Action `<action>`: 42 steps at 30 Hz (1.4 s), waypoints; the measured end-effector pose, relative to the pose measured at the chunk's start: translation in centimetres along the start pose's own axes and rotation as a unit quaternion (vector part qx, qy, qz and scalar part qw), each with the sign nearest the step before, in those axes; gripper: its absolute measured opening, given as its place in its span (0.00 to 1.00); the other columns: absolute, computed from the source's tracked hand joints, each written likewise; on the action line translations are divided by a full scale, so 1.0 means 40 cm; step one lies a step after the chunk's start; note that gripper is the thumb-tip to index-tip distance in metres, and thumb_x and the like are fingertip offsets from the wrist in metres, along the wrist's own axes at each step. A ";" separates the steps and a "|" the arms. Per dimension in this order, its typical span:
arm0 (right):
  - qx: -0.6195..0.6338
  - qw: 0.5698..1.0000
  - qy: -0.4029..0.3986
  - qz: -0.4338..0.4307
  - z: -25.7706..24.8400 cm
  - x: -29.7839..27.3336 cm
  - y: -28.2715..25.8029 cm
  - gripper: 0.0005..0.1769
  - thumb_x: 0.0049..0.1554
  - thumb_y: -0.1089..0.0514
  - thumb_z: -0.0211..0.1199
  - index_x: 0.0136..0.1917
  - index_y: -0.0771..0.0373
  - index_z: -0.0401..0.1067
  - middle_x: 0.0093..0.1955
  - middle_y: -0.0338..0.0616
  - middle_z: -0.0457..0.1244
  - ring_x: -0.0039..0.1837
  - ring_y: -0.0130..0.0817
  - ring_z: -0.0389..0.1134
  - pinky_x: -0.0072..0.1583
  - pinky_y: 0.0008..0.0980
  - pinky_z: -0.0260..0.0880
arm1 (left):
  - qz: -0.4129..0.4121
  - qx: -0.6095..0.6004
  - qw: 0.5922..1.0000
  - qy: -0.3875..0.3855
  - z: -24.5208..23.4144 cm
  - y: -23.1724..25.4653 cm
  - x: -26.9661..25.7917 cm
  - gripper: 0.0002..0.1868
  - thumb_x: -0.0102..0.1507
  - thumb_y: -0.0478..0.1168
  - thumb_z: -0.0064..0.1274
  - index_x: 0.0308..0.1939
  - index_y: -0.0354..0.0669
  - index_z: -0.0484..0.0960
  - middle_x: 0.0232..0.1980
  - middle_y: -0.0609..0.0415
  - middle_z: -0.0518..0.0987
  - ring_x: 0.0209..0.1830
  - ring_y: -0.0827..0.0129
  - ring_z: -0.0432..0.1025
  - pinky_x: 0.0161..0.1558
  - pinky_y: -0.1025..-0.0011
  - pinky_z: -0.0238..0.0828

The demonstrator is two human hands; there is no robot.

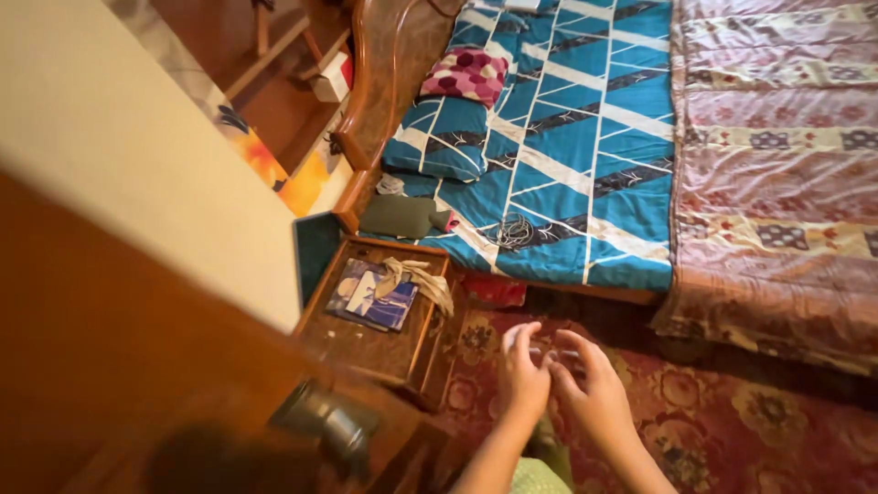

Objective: Clean and organize several photo frames on a wooden headboard shelf.

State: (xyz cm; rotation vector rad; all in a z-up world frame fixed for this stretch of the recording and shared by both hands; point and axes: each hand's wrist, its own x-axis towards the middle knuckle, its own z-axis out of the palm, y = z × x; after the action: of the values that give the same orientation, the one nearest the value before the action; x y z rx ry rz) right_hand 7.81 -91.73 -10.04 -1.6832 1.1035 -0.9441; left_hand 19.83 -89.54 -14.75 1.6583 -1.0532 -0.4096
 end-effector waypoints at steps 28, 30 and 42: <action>-0.351 0.896 -0.269 -0.032 0.630 1.217 0.828 0.36 0.45 0.52 0.70 0.67 0.52 0.69 0.68 0.52 0.63 0.68 0.56 0.63 0.64 0.52 0.67 | -0.419 0.068 0.898 0.111 0.230 -0.690 0.642 0.22 0.59 0.39 0.61 0.58 0.51 0.78 0.59 0.55 0.76 0.41 0.68 0.79 0.47 0.68 0.76; -0.494 0.839 -0.199 -0.111 0.662 1.232 0.875 0.35 0.51 0.44 0.65 0.72 0.48 0.67 0.72 0.53 0.59 0.76 0.57 0.56 0.69 0.66 0.55 | -0.411 0.115 0.896 0.118 0.250 -0.708 0.630 0.22 0.60 0.40 0.63 0.58 0.51 0.79 0.56 0.55 0.78 0.39 0.68 0.79 0.49 0.68 0.75; -0.424 0.803 -0.418 -0.032 0.749 1.277 1.015 0.18 0.53 0.51 0.63 0.57 0.51 0.71 0.59 0.52 0.65 0.58 0.57 0.70 0.54 0.52 0.73 | -0.559 -0.023 0.801 0.213 0.234 -0.800 0.602 0.23 0.63 0.41 0.59 0.63 0.50 0.76 0.63 0.53 0.71 0.49 0.69 0.77 0.51 0.69 0.78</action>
State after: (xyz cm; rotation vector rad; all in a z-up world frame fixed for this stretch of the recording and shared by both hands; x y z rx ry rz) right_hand 40.35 -140.53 -51.47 -2.4773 0.8507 0.4172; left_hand 40.17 -113.46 -41.31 2.0575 0.3810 -0.7442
